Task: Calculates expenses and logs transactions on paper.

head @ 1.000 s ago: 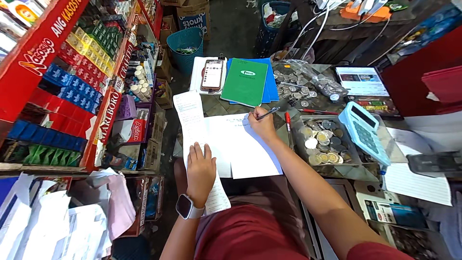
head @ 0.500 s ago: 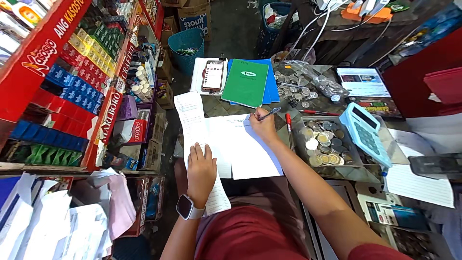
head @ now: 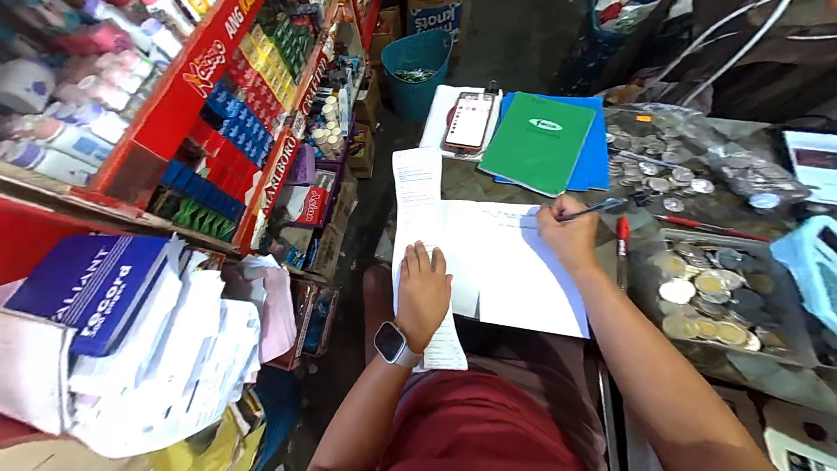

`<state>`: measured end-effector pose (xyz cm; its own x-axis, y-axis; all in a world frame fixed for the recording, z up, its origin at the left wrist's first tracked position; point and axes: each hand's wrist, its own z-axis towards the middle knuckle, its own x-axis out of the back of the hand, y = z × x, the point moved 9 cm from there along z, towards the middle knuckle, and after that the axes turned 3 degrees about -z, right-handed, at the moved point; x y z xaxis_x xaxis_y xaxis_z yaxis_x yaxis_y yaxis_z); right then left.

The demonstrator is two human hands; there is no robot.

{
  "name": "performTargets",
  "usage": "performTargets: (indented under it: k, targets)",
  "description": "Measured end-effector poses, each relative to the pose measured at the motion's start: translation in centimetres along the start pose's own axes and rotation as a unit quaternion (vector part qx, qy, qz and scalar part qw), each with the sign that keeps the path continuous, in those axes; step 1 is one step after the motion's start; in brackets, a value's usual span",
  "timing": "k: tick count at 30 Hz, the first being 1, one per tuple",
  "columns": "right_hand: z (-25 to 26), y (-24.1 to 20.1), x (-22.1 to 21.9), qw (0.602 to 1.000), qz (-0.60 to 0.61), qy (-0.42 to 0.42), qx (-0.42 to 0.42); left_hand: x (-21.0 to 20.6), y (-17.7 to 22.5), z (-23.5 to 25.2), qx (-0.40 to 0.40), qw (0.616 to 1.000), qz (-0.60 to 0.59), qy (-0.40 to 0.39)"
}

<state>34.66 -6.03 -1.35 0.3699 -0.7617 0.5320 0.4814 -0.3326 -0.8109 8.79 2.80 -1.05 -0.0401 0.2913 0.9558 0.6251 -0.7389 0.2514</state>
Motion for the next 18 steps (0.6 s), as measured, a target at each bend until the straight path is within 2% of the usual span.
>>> performTargets:
  k: [8,14,18]
  targets:
    - [0.0,-0.5,0.5,1.000,0.023,-0.007,-0.006,0.1,0.0,-0.1,0.003,1.000,-0.001,-0.012]
    - [-0.6,-1.5,0.4,0.999,0.025,-0.005,0.019,0.5,-0.3,-0.5,-0.031,0.996,-0.015,0.084]
    - [-0.7,-1.2,0.4,0.999,0.038,0.002,0.013,0.3,-0.5,-0.6,-0.044,0.994,0.004,0.099]
